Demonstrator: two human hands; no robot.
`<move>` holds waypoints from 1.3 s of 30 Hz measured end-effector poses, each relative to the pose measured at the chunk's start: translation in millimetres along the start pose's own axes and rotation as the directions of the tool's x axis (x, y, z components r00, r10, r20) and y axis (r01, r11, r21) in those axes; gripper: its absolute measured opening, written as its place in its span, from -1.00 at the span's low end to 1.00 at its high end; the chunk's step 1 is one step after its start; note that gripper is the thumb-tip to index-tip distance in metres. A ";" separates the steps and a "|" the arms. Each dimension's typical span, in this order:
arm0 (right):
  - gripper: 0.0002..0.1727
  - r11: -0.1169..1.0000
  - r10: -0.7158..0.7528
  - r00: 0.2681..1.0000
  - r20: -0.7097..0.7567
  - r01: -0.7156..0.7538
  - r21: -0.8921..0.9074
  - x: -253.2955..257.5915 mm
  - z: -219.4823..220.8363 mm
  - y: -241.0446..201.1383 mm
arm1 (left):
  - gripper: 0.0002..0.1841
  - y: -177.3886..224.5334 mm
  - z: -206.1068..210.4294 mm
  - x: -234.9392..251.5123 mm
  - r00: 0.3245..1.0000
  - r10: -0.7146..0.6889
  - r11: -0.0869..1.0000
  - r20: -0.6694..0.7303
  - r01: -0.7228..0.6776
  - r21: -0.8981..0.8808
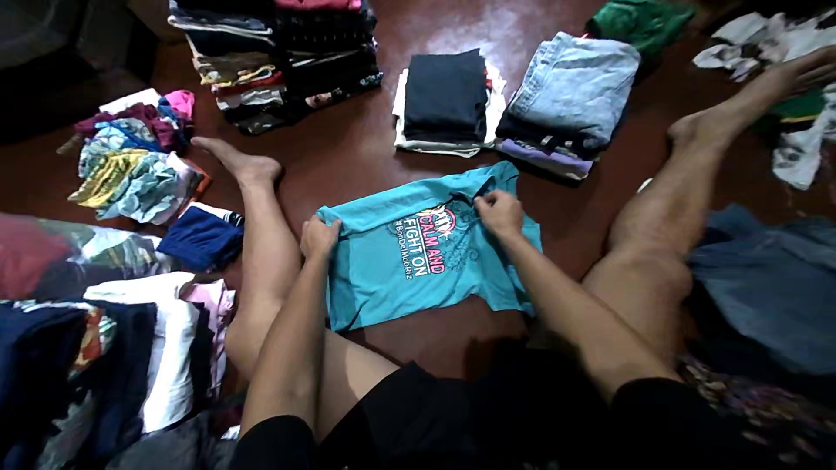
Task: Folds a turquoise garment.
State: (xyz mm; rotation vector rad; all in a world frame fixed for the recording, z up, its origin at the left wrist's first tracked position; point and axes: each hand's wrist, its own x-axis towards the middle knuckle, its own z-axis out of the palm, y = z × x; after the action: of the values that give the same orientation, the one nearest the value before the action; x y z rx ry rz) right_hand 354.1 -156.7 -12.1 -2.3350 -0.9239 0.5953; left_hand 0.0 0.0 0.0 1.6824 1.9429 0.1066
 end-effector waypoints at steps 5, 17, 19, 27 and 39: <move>-0.44 0.974 -0.165 0.986 -0.037 0.157 -0.161 5.2 18.6 -3.8 | -0.53 8.0 -0.5 11.3 1.000 -0.010 0.998 -0.026 0.008 -0.067; -0.70 0.838 -0.528 0.849 -0.006 0.519 -0.167 58.8 -27.2 -23.4 | -0.47 5.4 -40.2 27.1 0.995 -0.026 0.511 -0.092 -0.066 -0.857; -0.67 0.826 -0.540 0.834 0.116 0.551 -0.119 72.7 -39.7 -30.6 | -0.32 4.7 -43.3 30.4 0.994 -0.014 0.497 -0.105 -0.085 -0.863; -0.45 0.684 -0.651 0.730 0.209 0.683 -0.256 100.0 -60.6 -70.3 | -0.56 4.5 -51.5 41.7 0.997 0.051 0.591 -0.054 -0.074 -0.803; -0.84 0.660 -0.407 0.622 0.668 0.706 -0.255 -36.4 -85.8 0.8 | -0.72 -12.1 -9.2 -61.5 0.605 0.556 0.673 0.570 -0.730 0.119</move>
State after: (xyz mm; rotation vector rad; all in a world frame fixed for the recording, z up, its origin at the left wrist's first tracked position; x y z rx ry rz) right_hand 379.7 -211.6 58.7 -2.0468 -2.2643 0.8461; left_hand -11.7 -57.1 24.7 2.3160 0.9090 -0.3865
